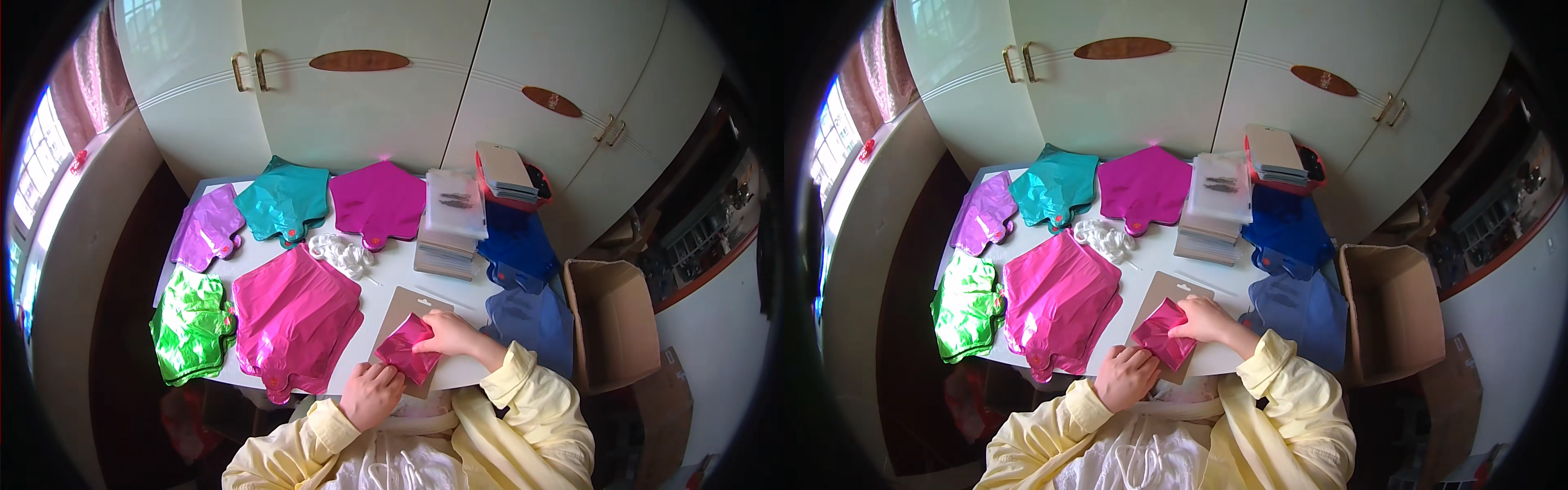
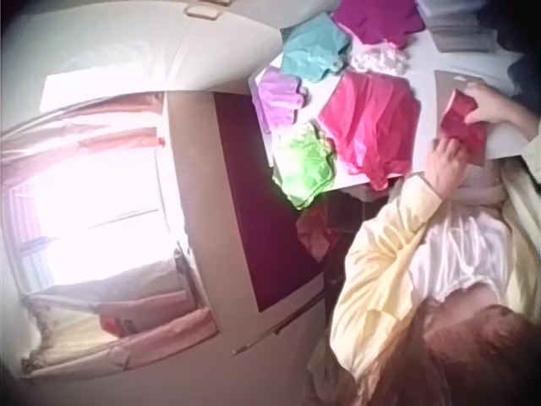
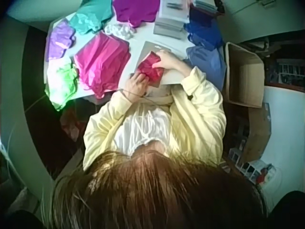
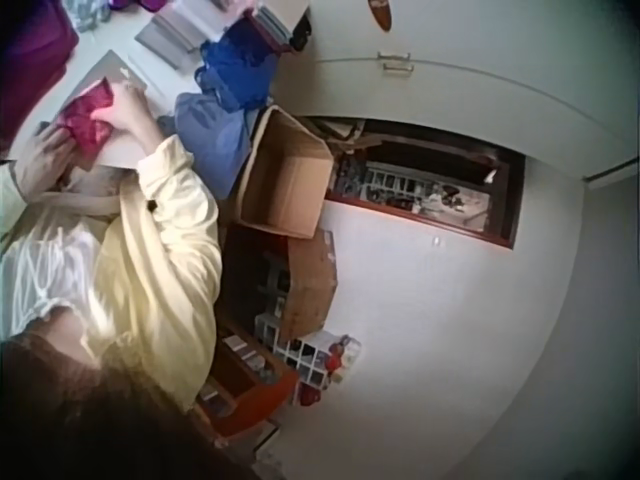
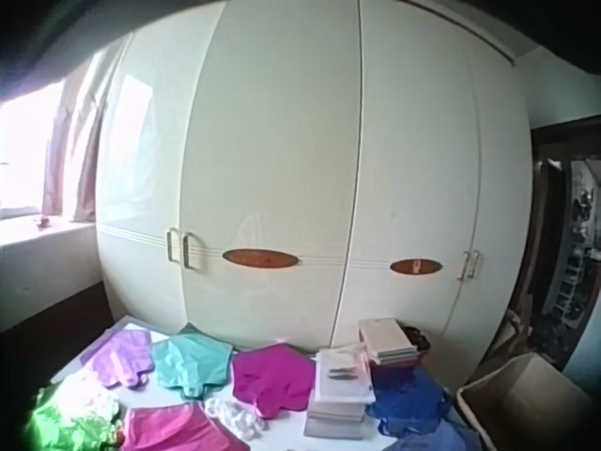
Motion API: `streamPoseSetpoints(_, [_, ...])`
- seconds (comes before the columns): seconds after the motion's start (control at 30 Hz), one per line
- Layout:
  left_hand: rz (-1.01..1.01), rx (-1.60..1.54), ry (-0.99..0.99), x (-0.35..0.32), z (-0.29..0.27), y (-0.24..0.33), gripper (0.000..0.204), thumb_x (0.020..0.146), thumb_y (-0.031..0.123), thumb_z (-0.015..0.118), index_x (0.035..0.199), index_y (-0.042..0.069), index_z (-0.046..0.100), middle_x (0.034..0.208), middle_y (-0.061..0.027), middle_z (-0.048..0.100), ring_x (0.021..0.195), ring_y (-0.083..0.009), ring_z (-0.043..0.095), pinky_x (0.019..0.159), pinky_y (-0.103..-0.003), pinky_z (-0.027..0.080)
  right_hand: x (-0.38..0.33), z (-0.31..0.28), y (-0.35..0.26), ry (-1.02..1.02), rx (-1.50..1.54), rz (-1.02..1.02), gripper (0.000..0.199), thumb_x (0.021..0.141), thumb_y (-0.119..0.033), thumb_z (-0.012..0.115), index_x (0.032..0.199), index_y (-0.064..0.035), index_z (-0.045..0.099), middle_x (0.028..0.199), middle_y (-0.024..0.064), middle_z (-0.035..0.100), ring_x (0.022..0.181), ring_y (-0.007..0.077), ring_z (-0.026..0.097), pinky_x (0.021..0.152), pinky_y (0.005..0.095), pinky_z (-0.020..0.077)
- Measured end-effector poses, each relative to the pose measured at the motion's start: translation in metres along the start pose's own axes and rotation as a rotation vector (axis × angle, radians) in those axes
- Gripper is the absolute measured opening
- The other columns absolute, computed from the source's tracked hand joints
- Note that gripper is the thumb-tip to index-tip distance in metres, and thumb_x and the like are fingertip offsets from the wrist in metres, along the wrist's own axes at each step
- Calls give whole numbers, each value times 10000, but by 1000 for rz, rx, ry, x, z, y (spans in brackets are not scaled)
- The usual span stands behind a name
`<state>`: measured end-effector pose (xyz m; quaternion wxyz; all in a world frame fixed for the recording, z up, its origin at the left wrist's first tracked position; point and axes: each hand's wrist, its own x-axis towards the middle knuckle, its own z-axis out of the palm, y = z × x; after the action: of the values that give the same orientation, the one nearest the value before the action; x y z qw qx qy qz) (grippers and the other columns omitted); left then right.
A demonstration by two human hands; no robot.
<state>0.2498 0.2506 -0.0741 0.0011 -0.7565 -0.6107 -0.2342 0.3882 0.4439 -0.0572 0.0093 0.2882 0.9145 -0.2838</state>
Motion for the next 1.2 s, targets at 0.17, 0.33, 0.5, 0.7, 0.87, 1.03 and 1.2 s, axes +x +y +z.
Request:
streamPoseSetpoints(0.17, [-26,-36,33,3,-3,-6,279,775,226,677,1003,70,647,1077,-38,618,1063,-188,568,881,-362,428,-26,-22,-43,103,-24,43,259,834,-255,657,941,-25,605,994,152,663,873,300,661,684,395,535])
streamPoseSetpoints(0.33, [-16,-74,17,3,-13,-12,329,766,214,677,1052,55,639,1127,-49,616,1129,-192,551,918,-361,419,-55,-4,-57,614,-625,-542,146,804,-112,618,918,-22,628,970,121,686,894,231,685,719,311,564])
streamPoseSetpoints(0.5, [-64,-101,28,-5,-20,-23,263,741,208,699,958,71,641,1044,-43,629,1000,-200,593,857,-360,429,-75,32,-57,566,-638,-610,244,803,-106,593,1014,8,635,1010,145,674,920,253,670,738,315,565])
streamPoseSetpoints(0.7, [-94,-128,71,-14,-33,-27,494,713,160,719,1171,93,546,1040,-48,598,895,-208,591,766,-358,445,-85,38,-73,539,-645,-592,239,788,-124,596,995,-14,642,965,111,673,858,219,663,673,285,551])
streamPoseSetpoints(0.87, [-184,-166,155,-9,-29,-22,624,702,157,745,1275,83,509,1170,-108,555,971,-260,574,826,-377,451,-79,14,-83,583,-677,-602,242,796,-126,594,1002,-16,659,963,117,678,875,241,664,711,310,558])
streamPoseSetpoints(1.03, [-187,-101,325,-1,-27,-23,598,704,150,733,1266,97,535,1215,-100,543,1085,-286,549,876,-416,436,-80,14,-83,616,-722,-588,250,805,-122,576,1008,-9,670,973,129,678,892,258,664,780,339,563])
streamPoseSetpoints(1.2, [118,-83,-29,0,-20,-34,464,725,107,627,1188,86,611,1208,-49,611,1151,-229,551,929,-378,418,-90,56,-79,517,-665,-489,258,808,-128,564,1005,10,658,1001,134,667,913,251,658,777,325,555])
